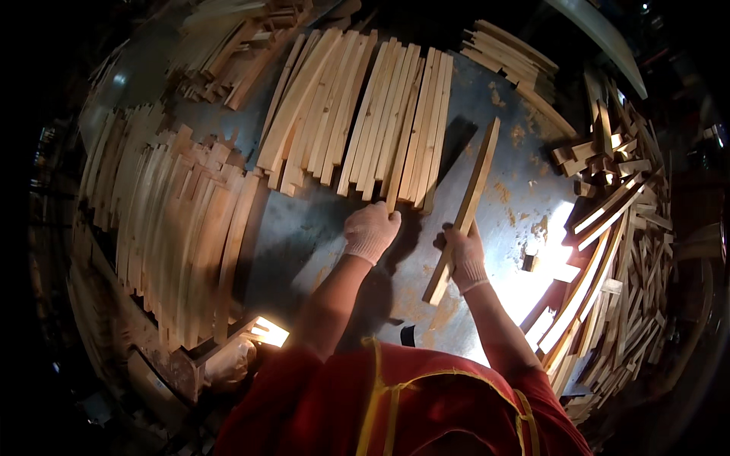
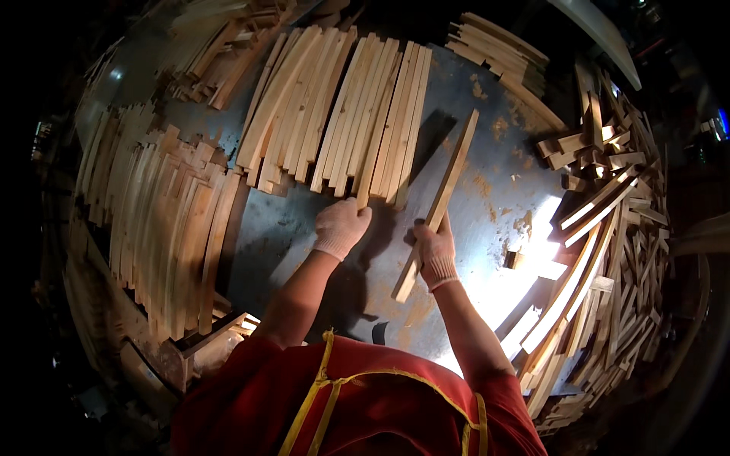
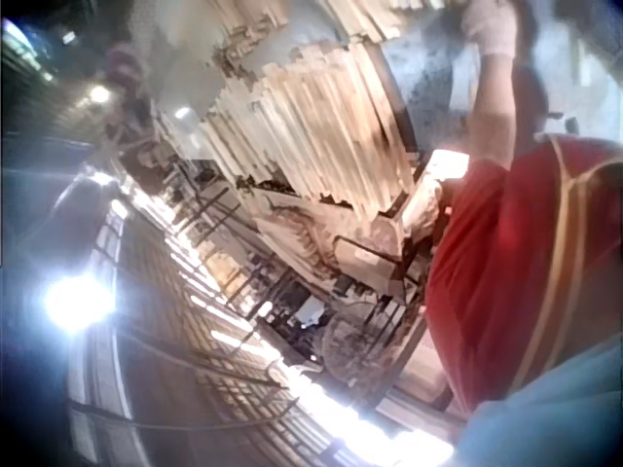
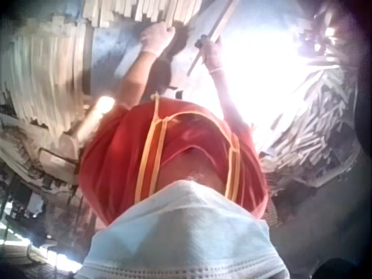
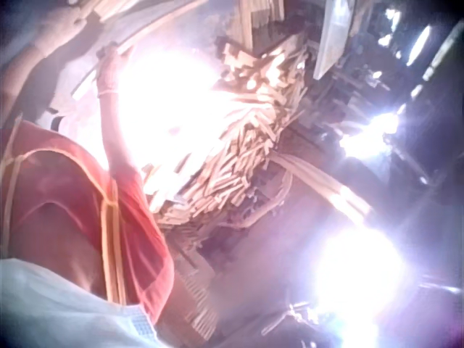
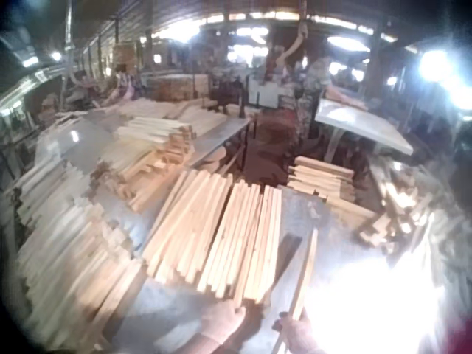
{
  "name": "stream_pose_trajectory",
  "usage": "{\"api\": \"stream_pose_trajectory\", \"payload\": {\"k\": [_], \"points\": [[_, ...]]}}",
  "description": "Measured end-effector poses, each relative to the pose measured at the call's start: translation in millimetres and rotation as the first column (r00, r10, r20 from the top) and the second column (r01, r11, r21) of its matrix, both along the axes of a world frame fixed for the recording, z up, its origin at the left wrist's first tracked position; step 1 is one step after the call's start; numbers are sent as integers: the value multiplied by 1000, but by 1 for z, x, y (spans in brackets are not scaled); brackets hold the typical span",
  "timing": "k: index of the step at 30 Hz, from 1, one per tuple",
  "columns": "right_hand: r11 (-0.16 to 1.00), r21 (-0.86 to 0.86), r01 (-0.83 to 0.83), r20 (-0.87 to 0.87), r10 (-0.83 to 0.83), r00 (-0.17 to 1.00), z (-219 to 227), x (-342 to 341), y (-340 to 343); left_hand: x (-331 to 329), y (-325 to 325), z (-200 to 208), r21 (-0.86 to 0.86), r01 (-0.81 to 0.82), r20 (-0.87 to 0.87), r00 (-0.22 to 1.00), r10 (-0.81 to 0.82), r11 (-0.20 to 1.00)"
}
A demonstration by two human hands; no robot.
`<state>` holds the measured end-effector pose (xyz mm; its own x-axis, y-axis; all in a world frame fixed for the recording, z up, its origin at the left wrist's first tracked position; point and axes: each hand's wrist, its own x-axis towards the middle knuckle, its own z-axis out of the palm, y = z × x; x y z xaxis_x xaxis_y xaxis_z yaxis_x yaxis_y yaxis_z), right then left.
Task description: The person sorts and stacks thin wooden planks on a metal workbench. They pick up planks from a disorganized pile, align them, and place them into a neat stack.
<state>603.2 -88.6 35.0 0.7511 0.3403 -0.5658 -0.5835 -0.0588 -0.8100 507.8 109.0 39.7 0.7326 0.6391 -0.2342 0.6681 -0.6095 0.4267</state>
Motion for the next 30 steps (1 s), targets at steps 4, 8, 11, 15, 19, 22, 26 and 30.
{"api": "stream_pose_trajectory", "payload": {"k": [4,8,11,15,19,22,26,30], "points": [[995,101,18,-49,-13,999,23,-37,-43,-87,-34,98,-217,-61,176,979,101,974],[874,482,61,-119,-3,993,59,-73,-40,-154,-103,116,-119,201,96,977,-190,972],[915,402,-43,-86,84,993,70,-62,-34,-151,-135,103,-111,533,53,846,-530,839],[977,204,-70,29,65,997,33,-34,-56,-95,-57,71,30,324,127,937,-325,945],[980,-20,-195,239,195,951,8,5,-54,-37,50,-10,572,196,-50,978,-204,797],[988,-21,-150,251,151,956,-17,24,-38,8,97,-30,517,338,-189,941,-280,786],[994,5,-112,229,108,967,-46,36,-3,36,132,-31,412,404,-261,911,-319,817],[992,66,-108,135,99,986,-59,14,37,49,128,-2,326,396,-342,896,-284,858]]}}
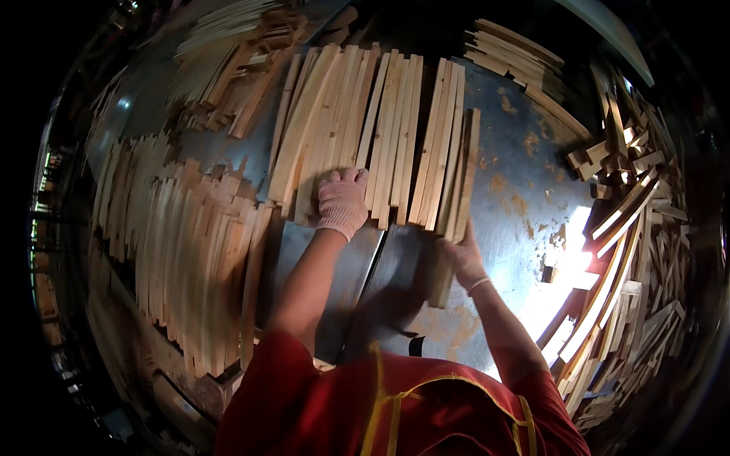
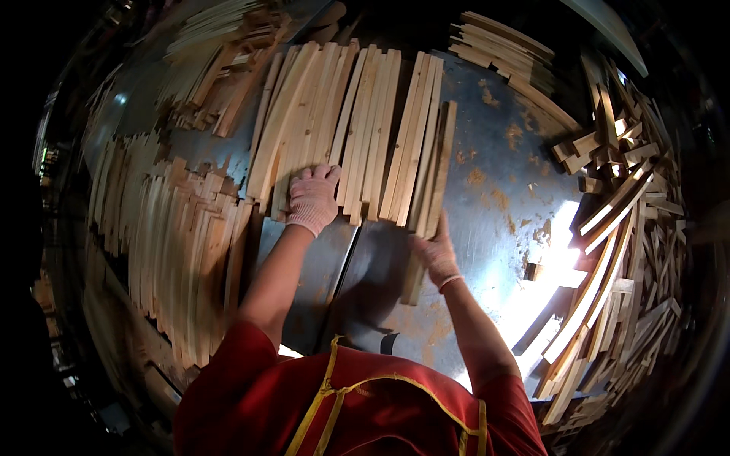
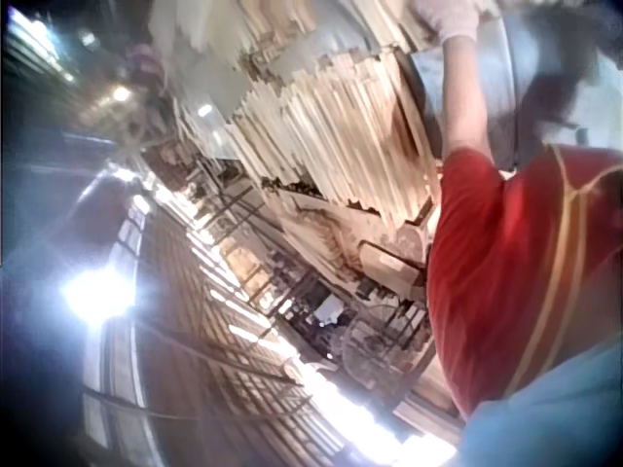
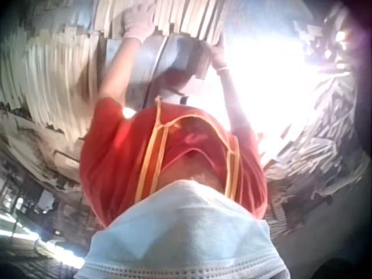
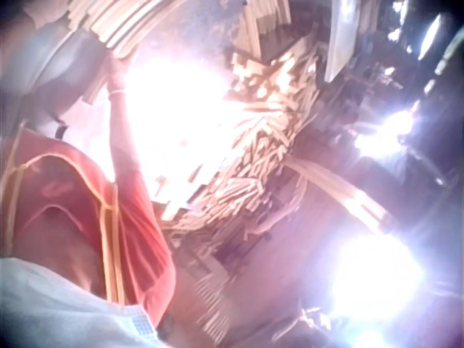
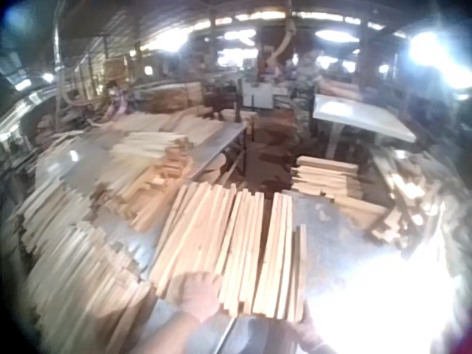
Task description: The person sorts and stacks thin wooden planks on a metal workbench. They pick up planks from a disorganized pile, align them, and place them into a neat stack.
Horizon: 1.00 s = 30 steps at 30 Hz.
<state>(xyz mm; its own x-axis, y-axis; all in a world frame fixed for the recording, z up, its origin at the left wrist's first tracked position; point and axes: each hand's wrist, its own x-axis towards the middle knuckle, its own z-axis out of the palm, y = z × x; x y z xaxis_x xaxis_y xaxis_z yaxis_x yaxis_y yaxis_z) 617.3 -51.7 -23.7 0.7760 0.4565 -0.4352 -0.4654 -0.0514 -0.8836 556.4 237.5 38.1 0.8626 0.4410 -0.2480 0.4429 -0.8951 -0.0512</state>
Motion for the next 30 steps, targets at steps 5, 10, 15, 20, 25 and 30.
{"api": "stream_pose_trajectory", "payload": {"k": [5,10,15,20,25,30], "points": [[999,-53,-1,-116,-5,993,4,-12,20,14,2,-8,-33,-30,-114,993,26,999],[996,84,-3,-199,20,980,9,3,0,22,2,5,-588,-273,-122,960,251,761],[990,117,-74,-186,95,978,10,24,-20,10,-38,-45,-961,-272,-159,702,695,55],[994,53,-91,-209,100,973,3,23,-18,18,-35,-44,-957,-286,-226,639,735,-45],[983,153,-97,-243,132,961,0,30,-26,24,-12,-11,-948,-317,-293,828,477,-32],[984,120,-131,-165,150,975,-5,36,-39,15,-12,-43,-940,-261,-106,836,539,220]]}}
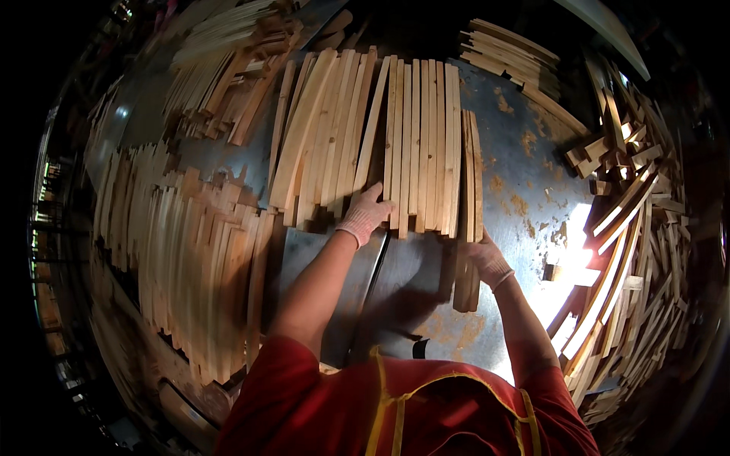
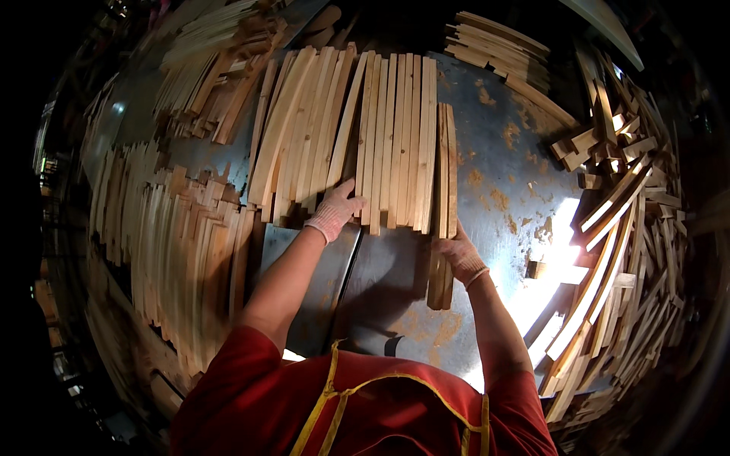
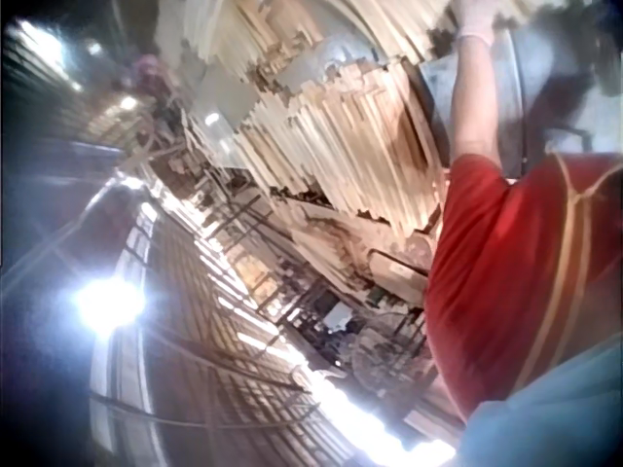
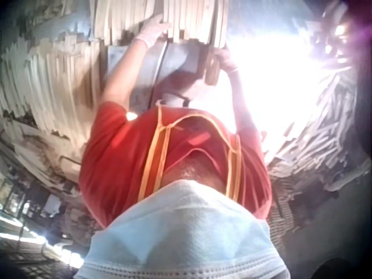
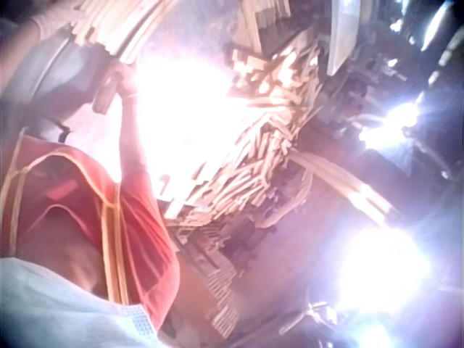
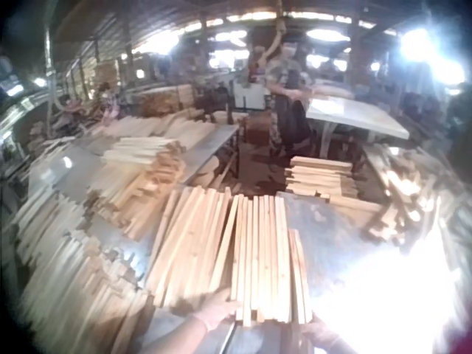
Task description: The person sorts and stacks thin wooden planks on a metal workbench. They pick up planks from a disorganized pile, align them, and place them into a neat stack.
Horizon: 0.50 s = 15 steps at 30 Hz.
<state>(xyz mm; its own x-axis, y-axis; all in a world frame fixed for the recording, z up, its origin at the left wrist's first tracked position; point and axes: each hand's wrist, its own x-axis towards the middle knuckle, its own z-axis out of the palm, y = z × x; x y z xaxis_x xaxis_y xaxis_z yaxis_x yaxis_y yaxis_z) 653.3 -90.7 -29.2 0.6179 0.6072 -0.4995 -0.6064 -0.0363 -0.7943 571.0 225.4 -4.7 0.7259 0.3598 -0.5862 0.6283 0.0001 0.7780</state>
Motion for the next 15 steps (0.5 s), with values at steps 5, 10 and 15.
{"api": "stream_pose_trajectory", "payload": {"k": [5,10,15], "points": [[997,-74,-33,16,34,999,14,9,-13,-5,-13,11,123,-102,-6,995,103,987],[983,-170,-63,55,73,996,9,16,-21,-5,-23,2,598,71,-144,989,20,799],[988,-144,-45,52,53,997,7,14,-18,-12,-19,-3,443,-75,-33,994,100,893]]}}
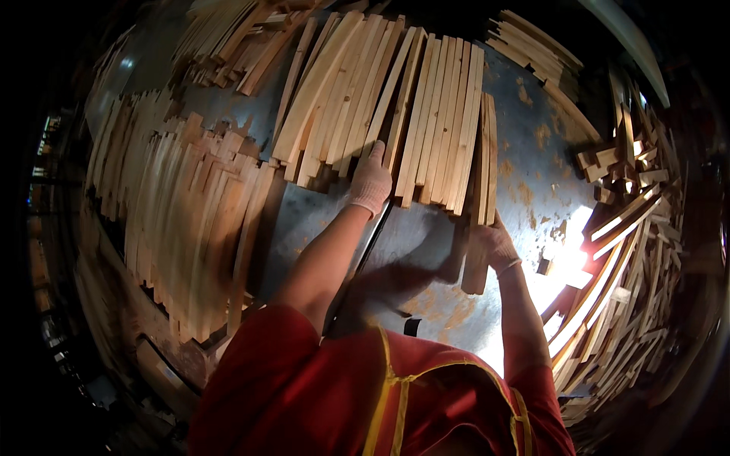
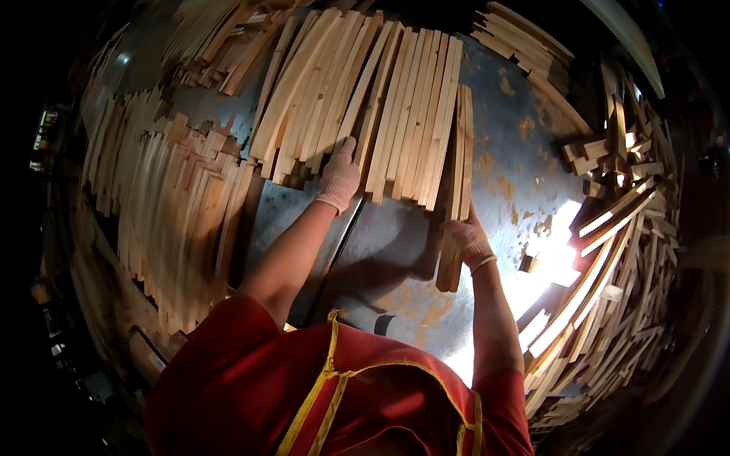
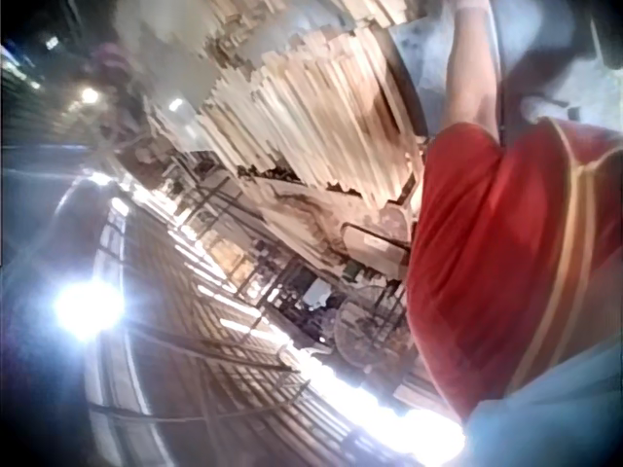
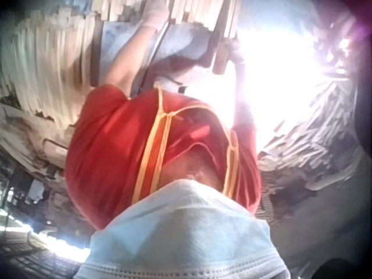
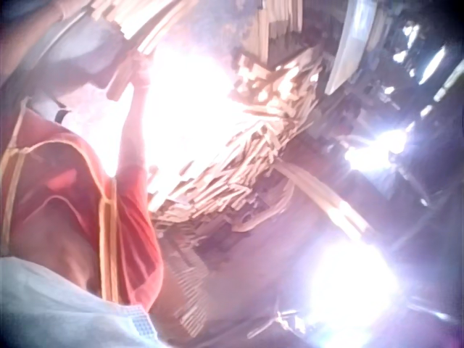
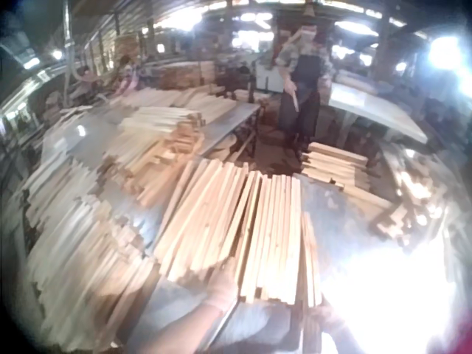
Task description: The person sorts and stacks thin wooden planks on a metal workbench. They pick up planks from a disorganized pile, align them, and place them into a neat stack.
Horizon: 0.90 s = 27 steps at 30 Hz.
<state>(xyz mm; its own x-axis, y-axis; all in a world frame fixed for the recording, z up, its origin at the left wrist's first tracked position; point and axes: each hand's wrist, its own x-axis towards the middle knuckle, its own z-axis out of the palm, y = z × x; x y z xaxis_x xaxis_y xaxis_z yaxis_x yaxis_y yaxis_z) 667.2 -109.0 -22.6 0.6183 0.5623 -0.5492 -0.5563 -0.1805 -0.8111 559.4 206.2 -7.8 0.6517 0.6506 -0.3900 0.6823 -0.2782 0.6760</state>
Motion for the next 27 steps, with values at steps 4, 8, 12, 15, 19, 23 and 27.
{"api": "stream_pose_trajectory", "payload": {"k": [4,8,12,15,19,23,27], "points": [[1000,-9,28,26,-28,999,0,-5,0,1,-1,24,-130,-13,80,997,24,991],[999,-39,-12,16,13,1000,-3,-1,3,-1,11,5,-69,15,-6,1000,-16,997],[991,64,116,-113,-109,988,-44,-2,7,-43,10,79,-182,-80,46,995,90,980],[996,80,46,-15,-45,999,-47,-24,39,-139,18,131,-497,-203,179,927,329,844],[961,-195,195,170,-163,972,10,-84,139,-254,21,161,-357,-310,207,894,398,881],[983,103,151,142,-165,976,-44,-54,99,-346,36,155,317,-168,89,985,147,934],[995,57,80,211,-90,973,5,-82,34,-459,24,144,621,-27,-145,978,148,784]]}}
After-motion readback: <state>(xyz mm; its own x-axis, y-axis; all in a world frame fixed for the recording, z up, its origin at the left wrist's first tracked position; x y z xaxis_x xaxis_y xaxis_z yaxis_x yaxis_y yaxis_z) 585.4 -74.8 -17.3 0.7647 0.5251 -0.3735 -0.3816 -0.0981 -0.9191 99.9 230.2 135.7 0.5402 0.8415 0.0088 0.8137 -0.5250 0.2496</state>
